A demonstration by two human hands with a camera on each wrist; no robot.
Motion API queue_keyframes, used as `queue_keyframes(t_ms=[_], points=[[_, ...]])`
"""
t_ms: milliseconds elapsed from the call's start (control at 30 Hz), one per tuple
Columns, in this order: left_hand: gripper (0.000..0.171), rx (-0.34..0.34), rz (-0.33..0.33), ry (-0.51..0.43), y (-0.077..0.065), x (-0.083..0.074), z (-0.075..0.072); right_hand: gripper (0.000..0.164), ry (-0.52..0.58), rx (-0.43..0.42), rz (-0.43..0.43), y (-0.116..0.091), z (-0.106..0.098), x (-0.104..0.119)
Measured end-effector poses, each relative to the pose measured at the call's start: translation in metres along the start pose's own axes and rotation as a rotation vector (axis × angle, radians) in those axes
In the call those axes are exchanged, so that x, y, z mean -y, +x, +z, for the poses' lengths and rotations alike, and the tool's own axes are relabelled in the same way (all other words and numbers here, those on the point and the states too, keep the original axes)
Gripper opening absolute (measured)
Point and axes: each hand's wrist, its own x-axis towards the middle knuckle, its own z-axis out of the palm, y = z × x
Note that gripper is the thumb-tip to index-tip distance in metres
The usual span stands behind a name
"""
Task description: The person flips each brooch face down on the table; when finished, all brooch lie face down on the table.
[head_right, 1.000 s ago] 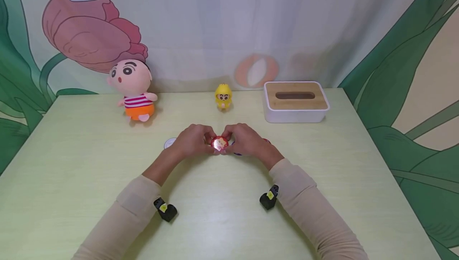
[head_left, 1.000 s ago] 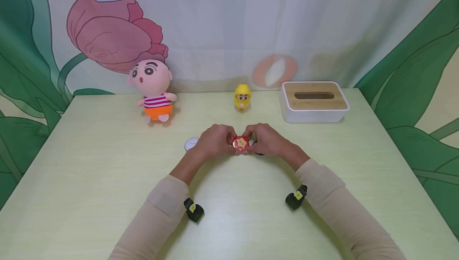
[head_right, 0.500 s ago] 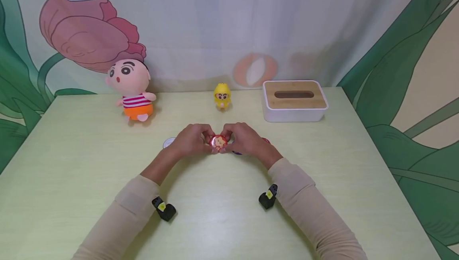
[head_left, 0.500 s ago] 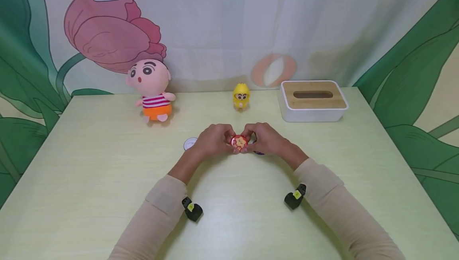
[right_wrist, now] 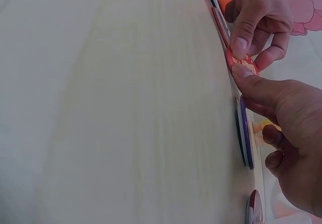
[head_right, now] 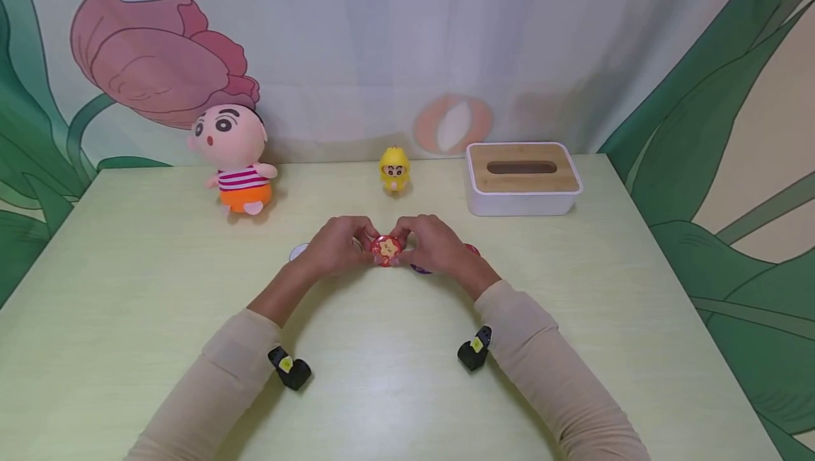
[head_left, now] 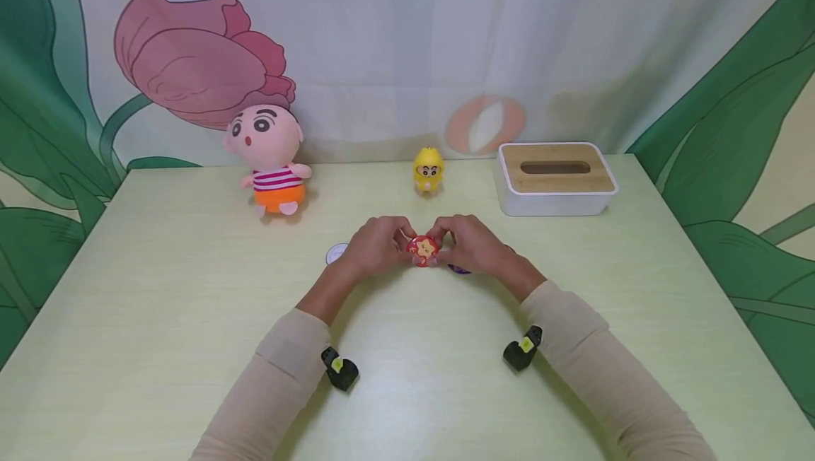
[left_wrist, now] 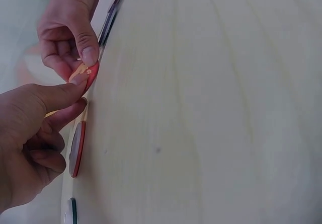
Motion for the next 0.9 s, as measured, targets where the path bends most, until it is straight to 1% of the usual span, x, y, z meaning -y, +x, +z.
queue_keyframes(t_ms=[233,433,600,733,900], points=[[0.03,-0.003,-0.007,0.008,0.0015,-0.0005,-0.0029,0.03,-0.017,-0.053,0.006,-0.0001,0.0002,0.0032],[0.028,-0.023,-0.001,0.016,0.0007,-0.0013,-0.0027,0.034,-0.015,-0.056,0.024,-0.0002,0.0008,0.0045],[0.027,-0.041,0.014,0.038,0.0011,-0.0008,-0.0009,0.029,-0.015,-0.087,0.018,-0.0004,0.0012,0.0046],[0.021,-0.056,0.027,0.054,0.0016,-0.0009,-0.0008,0.022,0.003,-0.119,0.012,-0.0004,0.0014,0.0051],[0.015,-0.07,0.038,0.055,0.0016,-0.0017,-0.0024,0.016,0.016,-0.128,0.006,-0.0003,0.0005,0.0055]])
